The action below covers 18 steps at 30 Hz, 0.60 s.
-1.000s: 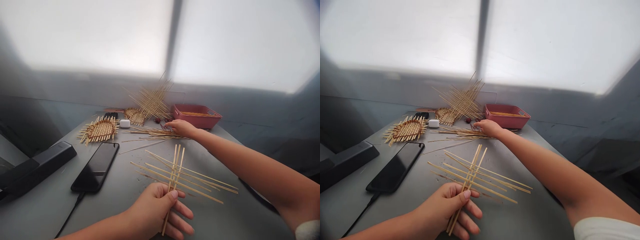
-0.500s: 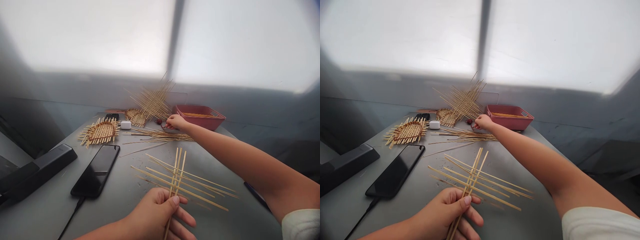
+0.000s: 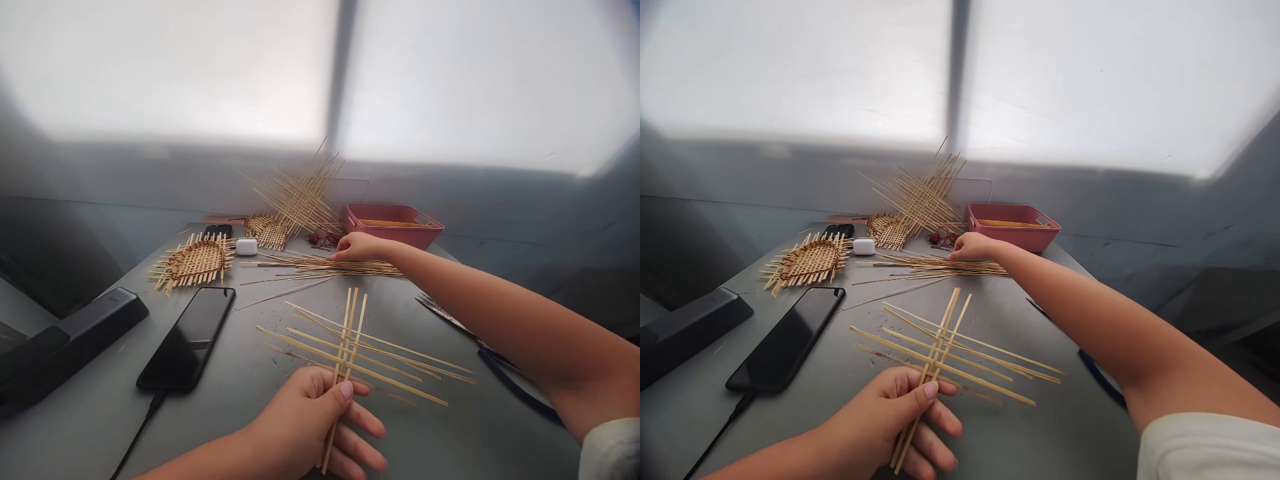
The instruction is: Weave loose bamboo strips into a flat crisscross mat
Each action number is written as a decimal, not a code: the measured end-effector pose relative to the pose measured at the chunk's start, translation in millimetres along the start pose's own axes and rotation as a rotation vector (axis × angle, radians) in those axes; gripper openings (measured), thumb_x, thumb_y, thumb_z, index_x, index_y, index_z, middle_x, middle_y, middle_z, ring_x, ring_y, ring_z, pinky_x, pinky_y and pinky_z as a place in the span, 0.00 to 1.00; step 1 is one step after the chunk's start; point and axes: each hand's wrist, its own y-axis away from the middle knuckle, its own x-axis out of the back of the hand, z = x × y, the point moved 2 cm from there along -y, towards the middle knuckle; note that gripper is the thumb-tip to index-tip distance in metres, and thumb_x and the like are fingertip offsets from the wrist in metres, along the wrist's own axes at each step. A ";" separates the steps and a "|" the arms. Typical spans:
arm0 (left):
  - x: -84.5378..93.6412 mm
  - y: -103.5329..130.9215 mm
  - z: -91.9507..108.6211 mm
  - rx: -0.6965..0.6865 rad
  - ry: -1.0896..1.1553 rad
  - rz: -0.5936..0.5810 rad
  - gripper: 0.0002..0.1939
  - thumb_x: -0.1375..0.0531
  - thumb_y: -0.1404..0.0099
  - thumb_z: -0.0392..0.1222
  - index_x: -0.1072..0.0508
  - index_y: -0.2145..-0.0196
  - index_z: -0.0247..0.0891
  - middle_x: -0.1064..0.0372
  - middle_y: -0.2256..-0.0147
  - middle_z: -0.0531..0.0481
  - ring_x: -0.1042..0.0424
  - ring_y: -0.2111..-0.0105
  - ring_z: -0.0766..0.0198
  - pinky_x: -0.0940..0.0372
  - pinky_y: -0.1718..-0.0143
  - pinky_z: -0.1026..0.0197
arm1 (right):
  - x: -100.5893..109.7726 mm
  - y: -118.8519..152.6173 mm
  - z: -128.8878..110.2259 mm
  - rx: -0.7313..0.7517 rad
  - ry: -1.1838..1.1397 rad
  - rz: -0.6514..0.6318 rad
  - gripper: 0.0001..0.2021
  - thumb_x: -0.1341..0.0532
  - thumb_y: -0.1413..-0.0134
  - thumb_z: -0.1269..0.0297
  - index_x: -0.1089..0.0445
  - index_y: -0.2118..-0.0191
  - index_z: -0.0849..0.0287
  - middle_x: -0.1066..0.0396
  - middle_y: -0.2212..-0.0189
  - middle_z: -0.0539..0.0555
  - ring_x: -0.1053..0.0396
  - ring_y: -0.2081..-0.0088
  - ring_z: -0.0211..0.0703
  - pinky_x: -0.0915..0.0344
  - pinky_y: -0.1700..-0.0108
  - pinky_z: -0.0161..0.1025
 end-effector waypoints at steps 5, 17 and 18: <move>0.1 1.2 1.3 -0.012 -0.012 -0.007 0.13 0.43 0.34 0.46 0.35 0.58 0.32 0.26 0.69 0.47 0.24 0.77 0.65 0.33 0.79 0.67 | -10.6 9.2 10.8 0.079 0.072 -0.089 0.10 0.33 0.56 0.60 0.26 0.66 0.58 0.24 0.66 0.53 0.28 0.64 0.45 0.38 0.68 0.33; -0.7 3.9 1.8 -0.019 -0.037 0.005 0.11 0.46 0.31 0.43 0.35 0.58 0.31 0.26 0.69 0.46 0.24 0.77 0.66 0.34 0.79 0.67 | -32.5 48.0 9.7 0.402 0.259 0.221 0.09 0.44 0.43 0.68 0.27 0.63 0.60 0.29 0.62 0.60 0.33 0.60 0.48 0.40 0.58 0.39; -0.5 4.0 1.5 -0.018 -0.038 0.003 0.11 0.47 0.31 0.42 0.35 0.57 0.31 0.26 0.69 0.46 0.24 0.77 0.66 0.34 0.78 0.67 | -36.3 52.8 9.8 0.429 0.260 0.231 0.11 0.46 0.42 0.68 0.26 0.62 0.60 0.29 0.62 0.60 0.33 0.60 0.48 0.39 0.58 0.40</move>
